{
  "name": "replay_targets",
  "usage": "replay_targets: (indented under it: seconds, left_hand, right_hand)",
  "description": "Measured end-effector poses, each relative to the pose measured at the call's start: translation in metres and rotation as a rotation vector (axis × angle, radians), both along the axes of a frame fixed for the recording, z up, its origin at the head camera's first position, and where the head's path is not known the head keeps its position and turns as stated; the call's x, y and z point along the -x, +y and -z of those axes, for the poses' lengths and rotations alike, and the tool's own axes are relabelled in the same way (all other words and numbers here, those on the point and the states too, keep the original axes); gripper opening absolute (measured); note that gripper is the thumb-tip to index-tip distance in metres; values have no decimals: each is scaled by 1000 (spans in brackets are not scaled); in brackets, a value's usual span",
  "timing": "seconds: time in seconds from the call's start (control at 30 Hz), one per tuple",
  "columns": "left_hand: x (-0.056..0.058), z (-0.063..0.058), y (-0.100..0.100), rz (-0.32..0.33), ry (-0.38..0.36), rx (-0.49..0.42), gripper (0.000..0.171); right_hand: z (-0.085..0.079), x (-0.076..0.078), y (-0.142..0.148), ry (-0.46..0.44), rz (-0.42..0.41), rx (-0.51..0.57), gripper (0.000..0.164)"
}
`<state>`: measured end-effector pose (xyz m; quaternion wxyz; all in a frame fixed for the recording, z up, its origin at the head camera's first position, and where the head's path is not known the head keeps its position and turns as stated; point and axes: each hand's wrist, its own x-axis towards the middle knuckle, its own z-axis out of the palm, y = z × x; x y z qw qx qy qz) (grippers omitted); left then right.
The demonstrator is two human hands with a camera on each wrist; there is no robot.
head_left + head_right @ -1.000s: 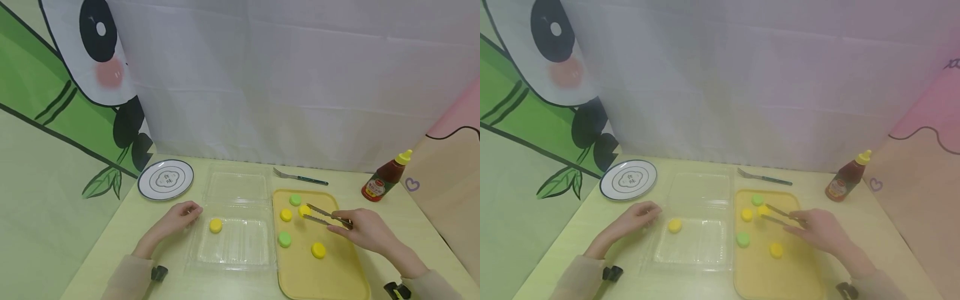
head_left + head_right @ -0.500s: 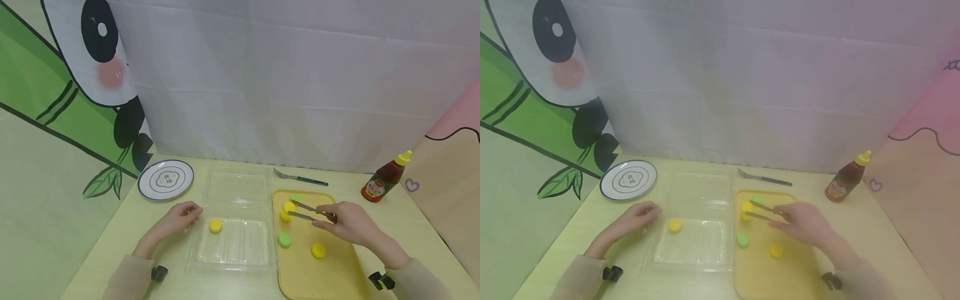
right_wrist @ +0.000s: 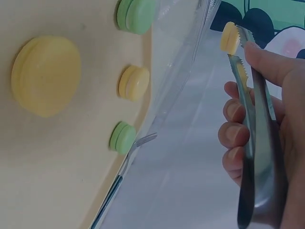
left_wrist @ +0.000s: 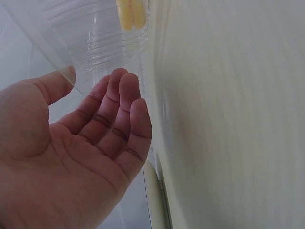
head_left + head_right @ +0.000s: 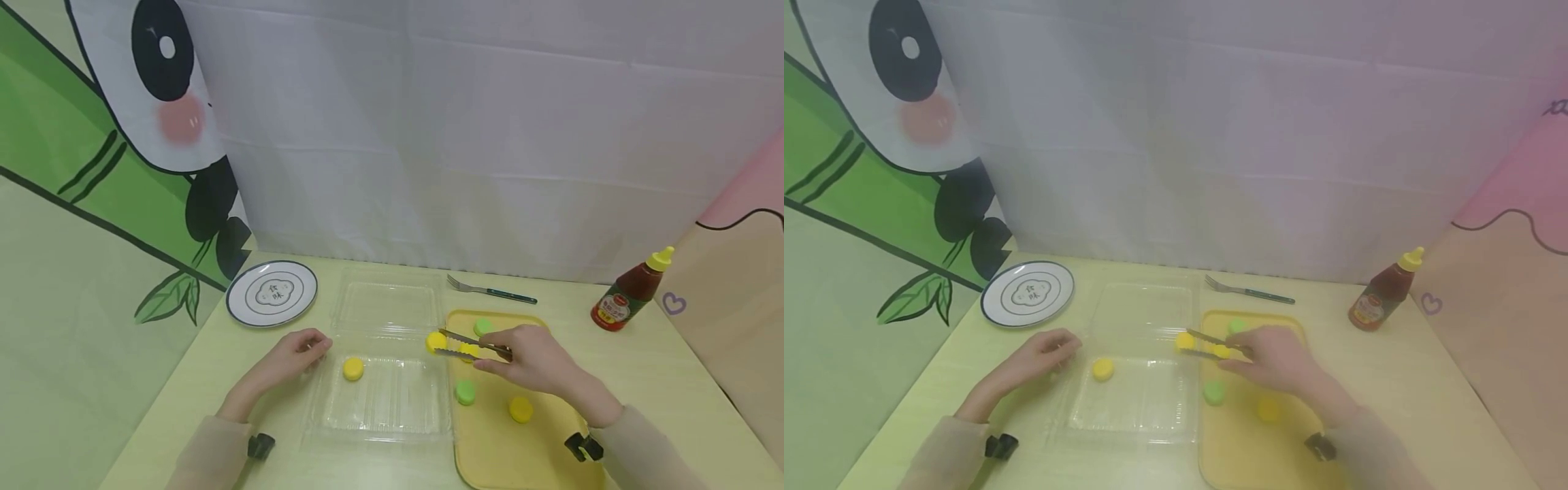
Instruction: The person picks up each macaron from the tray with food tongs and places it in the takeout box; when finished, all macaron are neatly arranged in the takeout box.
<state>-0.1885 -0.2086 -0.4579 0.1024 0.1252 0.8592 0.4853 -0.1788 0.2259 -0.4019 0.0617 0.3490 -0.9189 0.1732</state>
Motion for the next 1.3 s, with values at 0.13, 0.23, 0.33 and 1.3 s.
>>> replay_targets:
  seconds: [0.13, 0.23, 0.33, 1.3]
  left_hand:
    - [0, 0, 1, -2, -3, 4, 30]
    - [0, 0, 1, 1, -1, 4, 30]
    - [0, 0, 0, 4, 2, 5, 30]
    - [-2, -2, 1, -23, -15, 31, 30]
  right_hand:
    - [3, 1, -11, -15, -19, 2, 30]
    - [6, 1, -20, -26, -43, -2, 30]
    - [9, 2, -29, -23, -75, -1, 30]
    - [21, -1, -77, -69, -187, -25, 27]
